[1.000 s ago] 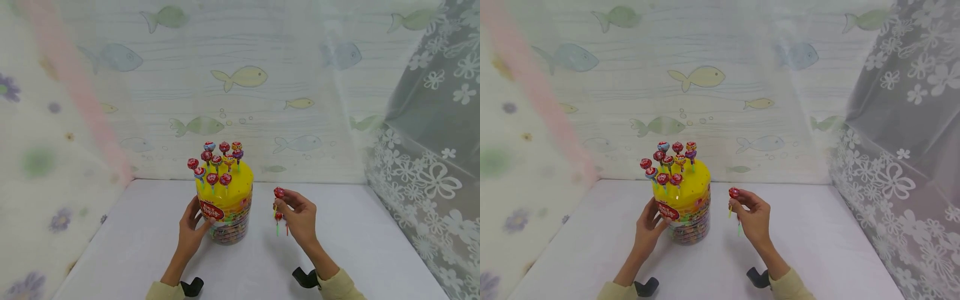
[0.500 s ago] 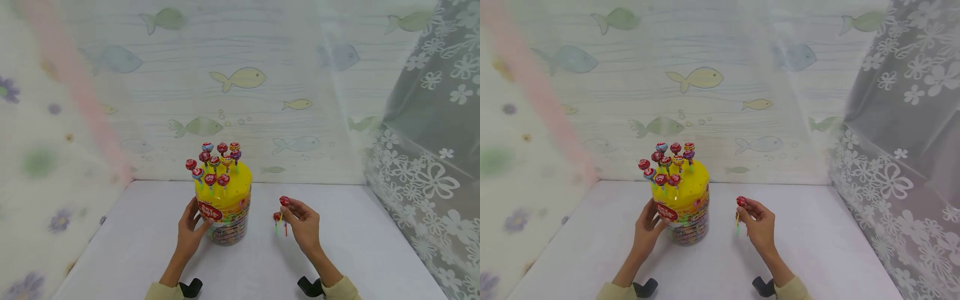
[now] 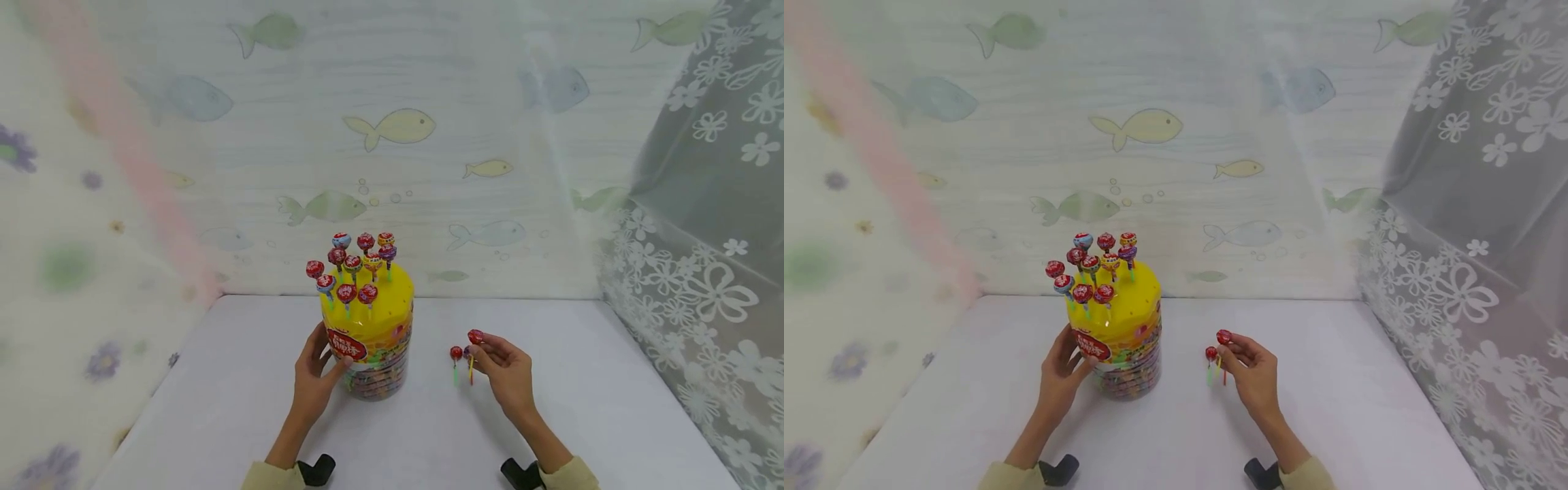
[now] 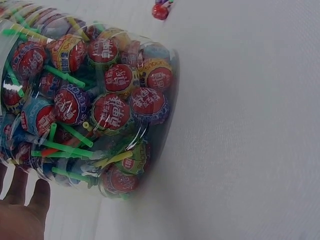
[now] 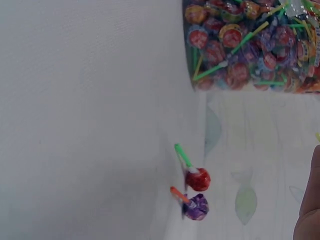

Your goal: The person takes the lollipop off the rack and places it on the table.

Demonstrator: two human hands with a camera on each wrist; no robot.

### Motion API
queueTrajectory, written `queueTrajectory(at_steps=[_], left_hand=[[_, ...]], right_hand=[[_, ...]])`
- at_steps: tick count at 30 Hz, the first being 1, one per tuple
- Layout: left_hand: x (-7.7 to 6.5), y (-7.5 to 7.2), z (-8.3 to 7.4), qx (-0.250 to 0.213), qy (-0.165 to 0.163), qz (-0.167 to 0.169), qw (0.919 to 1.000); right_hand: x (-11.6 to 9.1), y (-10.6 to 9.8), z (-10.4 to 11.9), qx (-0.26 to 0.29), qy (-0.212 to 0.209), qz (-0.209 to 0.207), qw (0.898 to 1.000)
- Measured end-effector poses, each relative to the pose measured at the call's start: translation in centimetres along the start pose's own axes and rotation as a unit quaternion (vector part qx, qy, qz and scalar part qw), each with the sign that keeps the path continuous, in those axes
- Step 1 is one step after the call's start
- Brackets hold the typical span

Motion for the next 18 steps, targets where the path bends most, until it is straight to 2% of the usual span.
queueTrajectory(at_steps=[11,18], left_hand=[[-0.5,-0.1,0.5,0.010,0.003,0.000,0.9999],[-0.3,-0.1,0.5,0.003,0.001,-0.002,1.0000]], right_hand=[[0.1,-1.5,-1.3,-0.023,0.043,-0.008,0.999],[0.5,-2.4,-1.5,-0.030,0.041,-0.011,0.999]])
Point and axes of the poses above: each hand's wrist, its own x-axis towards the middle knuckle, its own y-axis out of the palm, z = x × y, the point moved 5 cm from there along x, towards the middle knuckle, and after that the axes turned 14 degrees about y, right-handed, at the moved point
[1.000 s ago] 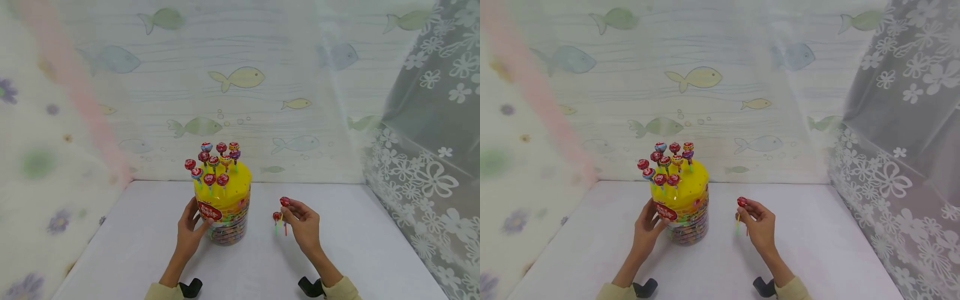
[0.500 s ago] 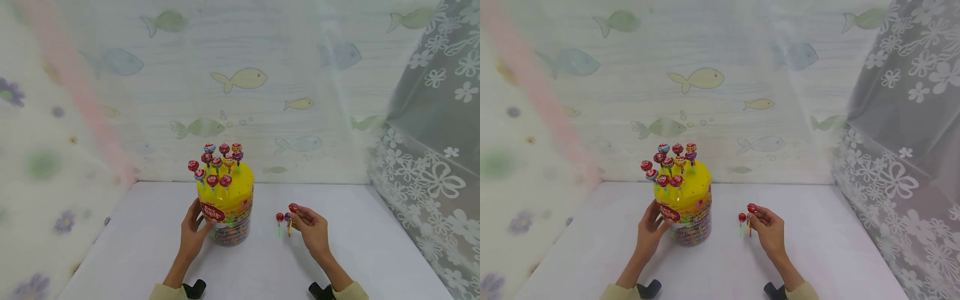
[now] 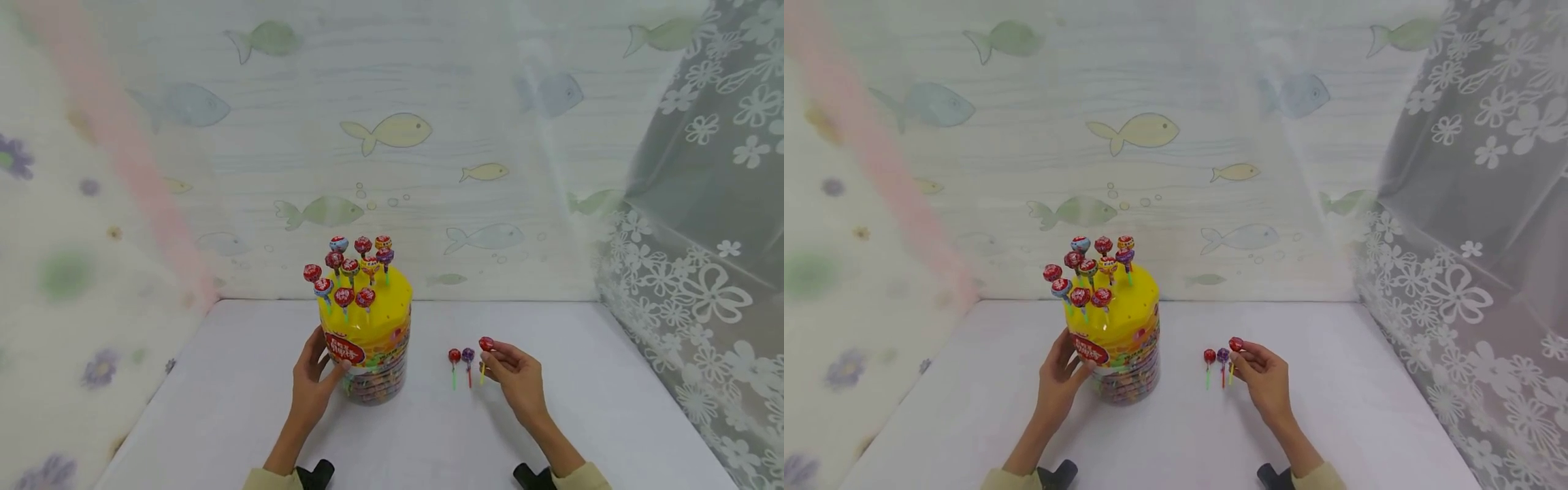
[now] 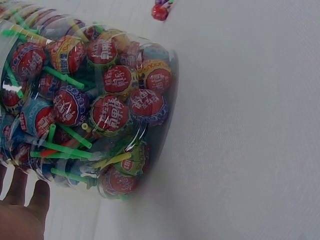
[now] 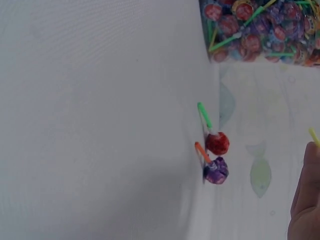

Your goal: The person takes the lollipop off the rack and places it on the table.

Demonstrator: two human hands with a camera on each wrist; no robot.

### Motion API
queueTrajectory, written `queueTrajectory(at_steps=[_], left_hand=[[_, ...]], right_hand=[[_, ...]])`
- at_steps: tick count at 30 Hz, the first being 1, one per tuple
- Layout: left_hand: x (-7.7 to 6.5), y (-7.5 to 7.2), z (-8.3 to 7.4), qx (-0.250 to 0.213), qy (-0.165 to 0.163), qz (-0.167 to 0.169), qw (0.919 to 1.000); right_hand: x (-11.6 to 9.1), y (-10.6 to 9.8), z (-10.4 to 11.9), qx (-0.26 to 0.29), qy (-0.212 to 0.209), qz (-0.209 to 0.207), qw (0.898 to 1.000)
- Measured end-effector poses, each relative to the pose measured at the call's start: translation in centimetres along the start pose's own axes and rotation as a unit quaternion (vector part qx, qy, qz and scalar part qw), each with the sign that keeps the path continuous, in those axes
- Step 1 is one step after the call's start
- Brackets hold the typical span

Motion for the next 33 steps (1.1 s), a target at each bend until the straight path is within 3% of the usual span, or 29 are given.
queueTrajectory(at_steps=[6,16,25,33], left_hand=[[0.0,-0.1,0.0,0.001,0.005,0.002,1.0000],[0.1,0.0,0.1,0.001,0.003,0.001,1.0000],[0.1,0.0,0.1,0.001,0.004,0.000,1.0000],[0.2,0.1,0.1,-0.001,0.000,-0.002,1.0000]], right_hand=[[0.3,-0.8,-0.4,-0.019,0.011,-0.009,1.000],[1.2,-1.6,-1.2,-0.069,0.064,-0.010,0.995],[1.9,-2.2,-2.0,-0.084,0.082,-0.023,0.993],[3.1,-1.9,-2.5,-0.135,0.093,-0.018,0.986]])
Point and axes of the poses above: each hand's wrist, its own x-axis towards the middle knuckle, its own y-axis out of the palm, z = x × y, the point moved 5 cm from there along x, towards the middle knuckle, and after that the axes turned 14 degrees about y, right-handed, at the moved point
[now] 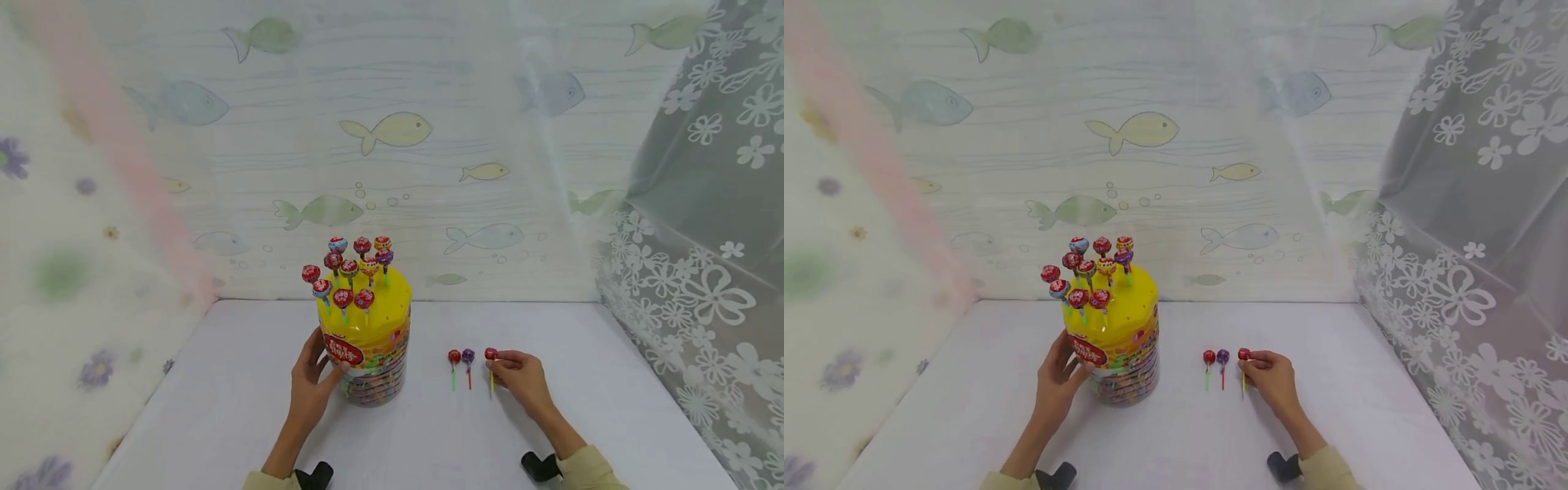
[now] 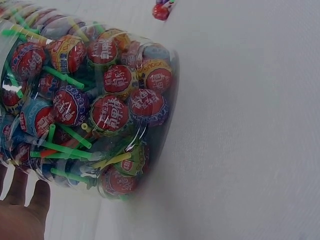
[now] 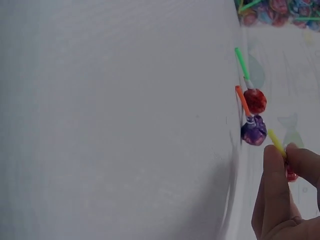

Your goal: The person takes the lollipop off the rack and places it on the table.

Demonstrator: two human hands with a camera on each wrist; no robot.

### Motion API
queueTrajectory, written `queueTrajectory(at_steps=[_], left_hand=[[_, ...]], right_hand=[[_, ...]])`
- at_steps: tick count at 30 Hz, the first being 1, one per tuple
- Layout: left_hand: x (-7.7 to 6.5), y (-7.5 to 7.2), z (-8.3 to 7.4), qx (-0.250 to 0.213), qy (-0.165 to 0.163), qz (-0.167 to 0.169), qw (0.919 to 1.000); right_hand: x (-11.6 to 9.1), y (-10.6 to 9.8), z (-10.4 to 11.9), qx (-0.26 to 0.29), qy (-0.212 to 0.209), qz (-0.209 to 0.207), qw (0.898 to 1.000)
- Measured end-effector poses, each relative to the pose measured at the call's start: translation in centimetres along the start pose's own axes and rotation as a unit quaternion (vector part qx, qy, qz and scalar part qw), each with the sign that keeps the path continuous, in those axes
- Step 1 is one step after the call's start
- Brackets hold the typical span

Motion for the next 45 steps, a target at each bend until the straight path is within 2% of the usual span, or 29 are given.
queueTrajectory(at_steps=[6,12,18,30,36,41,45], left_hand=[[0.1,-0.1,-0.1,0.000,0.001,-0.002,1.0000],[0.0,-0.2,-0.3,-0.001,-0.002,-0.002,1.0000],[-0.1,0.0,-0.4,0.000,-0.013,-0.003,0.9999],[-0.1,0.0,-0.6,-0.001,-0.012,-0.001,0.9999],[-0.1,-0.1,-0.5,-0.004,-0.010,-0.003,0.9999],[-0.1,-0.1,-0.5,-0.007,-0.007,-0.002,0.9999],[-0.1,-0.1,-0.6,-0.006,-0.008,-0.002,0.9999]], right_hand=[[1.3,0.8,0.3,-0.059,0.012,0.000,0.998],[2.2,1.5,0.3,-0.080,0.026,0.009,0.996],[2.4,1.5,0.3,-0.095,0.028,0.012,0.995],[2.0,1.4,0.5,-0.141,0.033,0.015,0.989],[0.6,1.0,1.0,-0.197,0.035,0.016,0.980],[-2.1,0.5,3.1,-0.267,-0.024,-0.001,0.963],[-4.4,0.7,5.2,-0.268,-0.080,0.010,0.960]])
Point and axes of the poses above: each hand's wrist, its own x-axis towards the middle knuckle, its own y-axis out of the palm, z = x × y, the point moved 5 cm from there along x, towards the middle knuckle, and after that the axes turned 14 degrees about y, right-handed, at the moved point
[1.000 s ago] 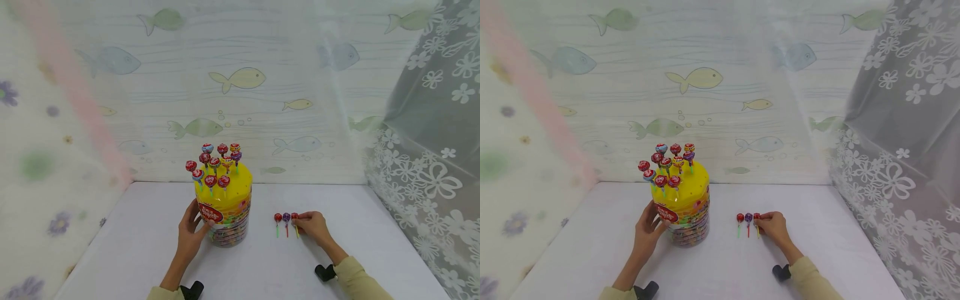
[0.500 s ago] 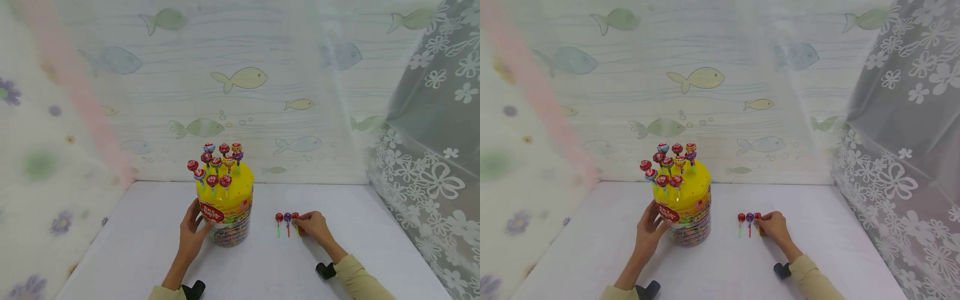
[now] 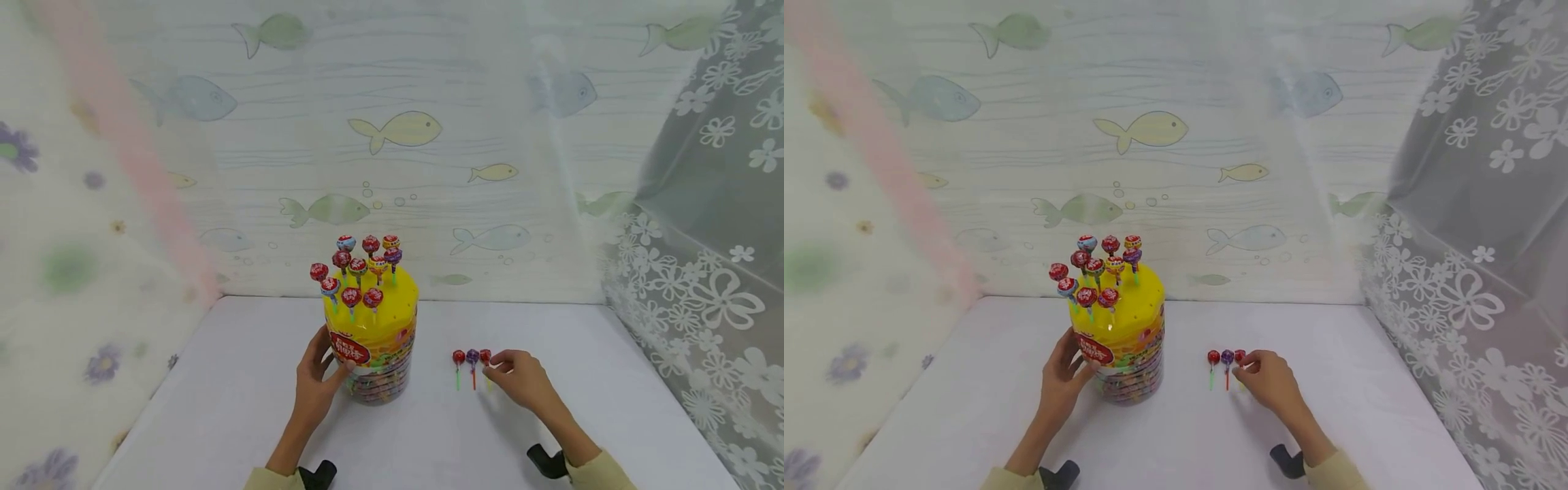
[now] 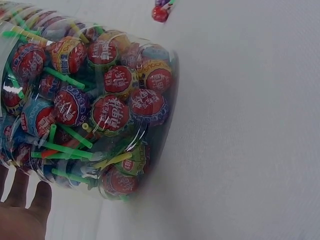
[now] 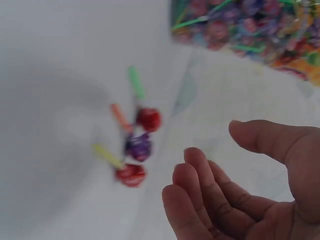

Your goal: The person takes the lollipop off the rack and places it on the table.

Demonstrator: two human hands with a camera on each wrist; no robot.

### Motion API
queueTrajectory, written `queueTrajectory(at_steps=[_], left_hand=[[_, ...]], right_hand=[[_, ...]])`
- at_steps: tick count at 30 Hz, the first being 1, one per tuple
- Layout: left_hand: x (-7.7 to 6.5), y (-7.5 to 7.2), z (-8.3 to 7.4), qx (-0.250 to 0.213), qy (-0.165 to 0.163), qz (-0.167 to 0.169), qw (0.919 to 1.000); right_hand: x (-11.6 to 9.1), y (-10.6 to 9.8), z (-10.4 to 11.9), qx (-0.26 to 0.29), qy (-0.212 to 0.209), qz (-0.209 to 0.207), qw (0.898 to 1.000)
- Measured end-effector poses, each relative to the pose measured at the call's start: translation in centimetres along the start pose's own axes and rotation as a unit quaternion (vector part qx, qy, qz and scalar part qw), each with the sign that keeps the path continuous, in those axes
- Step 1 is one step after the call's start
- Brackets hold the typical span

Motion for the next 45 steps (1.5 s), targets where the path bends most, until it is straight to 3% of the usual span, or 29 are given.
queueTrajectory(at_steps=[5,12,21,33,45], left_hand=[[-0.1,0.1,-0.1,0.001,-0.001,0.001,1.0000],[0.0,0.0,0.0,0.002,0.006,0.001,1.0000],[0.1,0.0,-0.1,0.004,0.001,0.006,1.0000],[0.1,-0.1,-0.2,0.008,-0.007,0.007,0.9999],[0.1,-0.1,-0.2,0.007,-0.006,0.006,0.9999]], right_hand=[[-1.4,-0.9,2.7,0.051,-0.075,-0.003,0.996],[-2.2,-1.4,6.0,0.112,-0.175,-0.011,0.978],[-1.9,-1.6,10.4,0.158,-0.230,0.003,0.960],[-1.1,-2.9,16.5,0.275,-0.285,0.025,0.918],[0.1,-2.0,19.4,0.304,-0.313,0.060,0.898]])
Point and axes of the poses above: each hand's wrist, its own x-axis towards the middle knuckle, its own y-axis out of the palm, z = x × y, the point moved 5 cm from there along x, towards the middle knuckle, and after that the axes turned 14 degrees about y, right-handed, at the moved point
